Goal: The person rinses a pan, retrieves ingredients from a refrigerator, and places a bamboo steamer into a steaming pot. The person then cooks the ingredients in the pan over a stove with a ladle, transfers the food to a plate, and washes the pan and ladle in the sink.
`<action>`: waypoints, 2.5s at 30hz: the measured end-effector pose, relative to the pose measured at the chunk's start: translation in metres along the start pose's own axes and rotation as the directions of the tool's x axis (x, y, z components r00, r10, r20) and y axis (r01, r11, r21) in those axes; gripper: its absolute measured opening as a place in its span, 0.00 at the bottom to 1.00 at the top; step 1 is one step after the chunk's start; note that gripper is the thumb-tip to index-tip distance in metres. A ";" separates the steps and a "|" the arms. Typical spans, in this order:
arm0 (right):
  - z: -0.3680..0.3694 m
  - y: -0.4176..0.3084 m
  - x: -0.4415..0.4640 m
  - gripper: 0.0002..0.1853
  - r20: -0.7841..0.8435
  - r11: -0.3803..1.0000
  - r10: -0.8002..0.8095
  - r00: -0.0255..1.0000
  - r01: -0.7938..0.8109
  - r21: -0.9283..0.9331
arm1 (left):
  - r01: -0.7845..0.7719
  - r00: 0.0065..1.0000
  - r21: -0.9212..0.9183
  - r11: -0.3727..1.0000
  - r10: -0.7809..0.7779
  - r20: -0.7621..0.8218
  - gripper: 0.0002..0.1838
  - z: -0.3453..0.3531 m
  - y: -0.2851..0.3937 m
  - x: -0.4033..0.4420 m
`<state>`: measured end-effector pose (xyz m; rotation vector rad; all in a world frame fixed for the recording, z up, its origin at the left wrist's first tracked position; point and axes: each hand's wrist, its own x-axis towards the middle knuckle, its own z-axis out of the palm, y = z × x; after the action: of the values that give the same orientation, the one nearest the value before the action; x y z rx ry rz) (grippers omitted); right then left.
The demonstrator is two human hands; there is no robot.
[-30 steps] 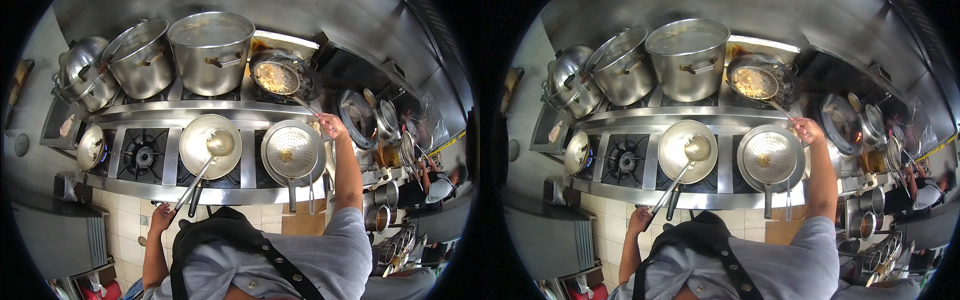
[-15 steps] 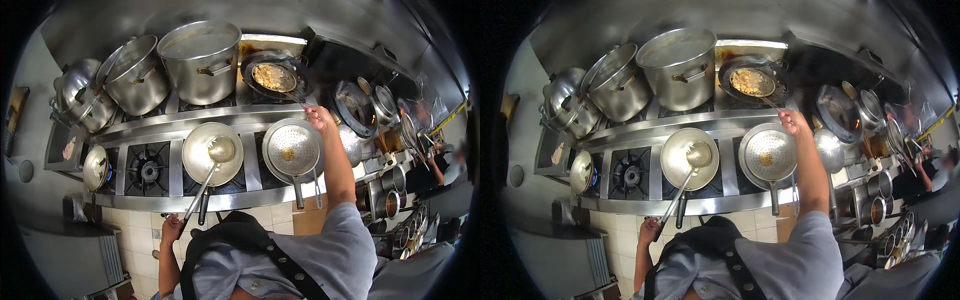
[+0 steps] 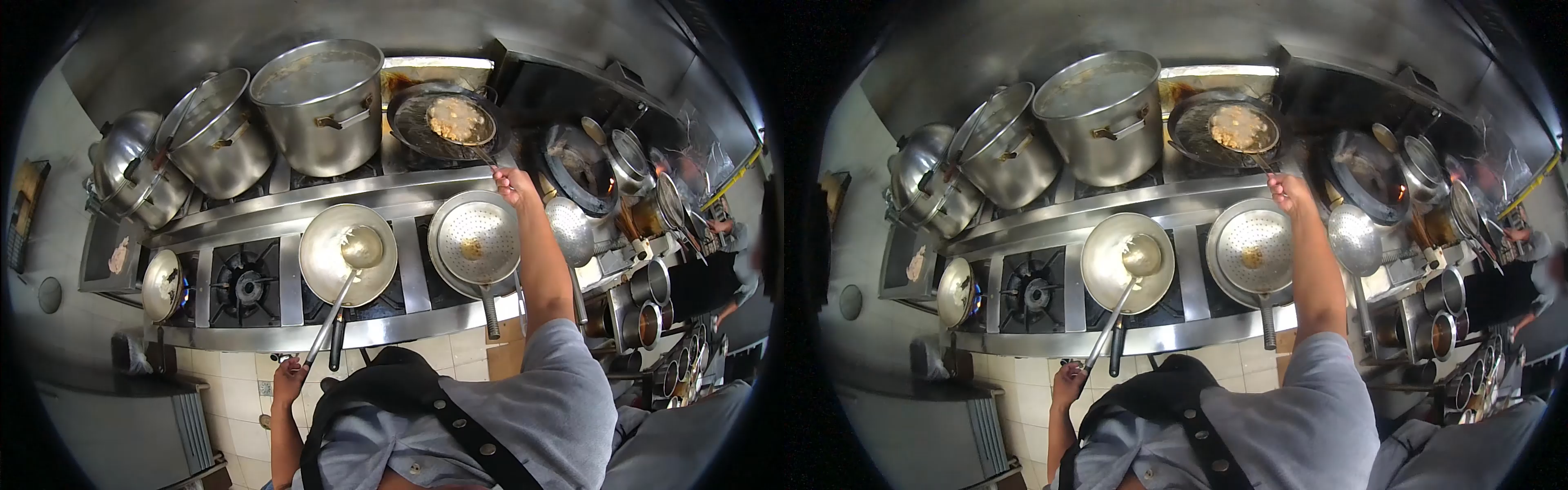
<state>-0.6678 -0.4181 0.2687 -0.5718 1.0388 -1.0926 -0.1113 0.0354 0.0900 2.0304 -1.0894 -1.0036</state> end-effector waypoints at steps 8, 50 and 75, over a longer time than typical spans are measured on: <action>0.022 0.013 0.002 0.08 -0.018 0.999 -0.033 0.999 0.033 0.022 | -0.010 0.999 0.013 1.000 0.010 0.033 0.24 0.008 0.023 0.003; 0.108 0.128 -0.305 0.05 -0.330 0.935 -0.354 0.875 0.329 -0.129 | -0.255 0.961 0.348 0.902 0.196 0.196 0.16 -0.057 0.042 0.023; 0.060 0.298 -0.302 0.11 -0.319 0.984 -0.041 0.947 0.093 0.150 | 0.176 0.765 -0.240 0.955 0.020 0.644 0.25 -0.080 0.052 0.017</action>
<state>-0.5105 -0.0316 0.1727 -0.3067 1.1967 -1.3461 -0.0585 0.0092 0.1672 1.5224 -1.0958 -1.8769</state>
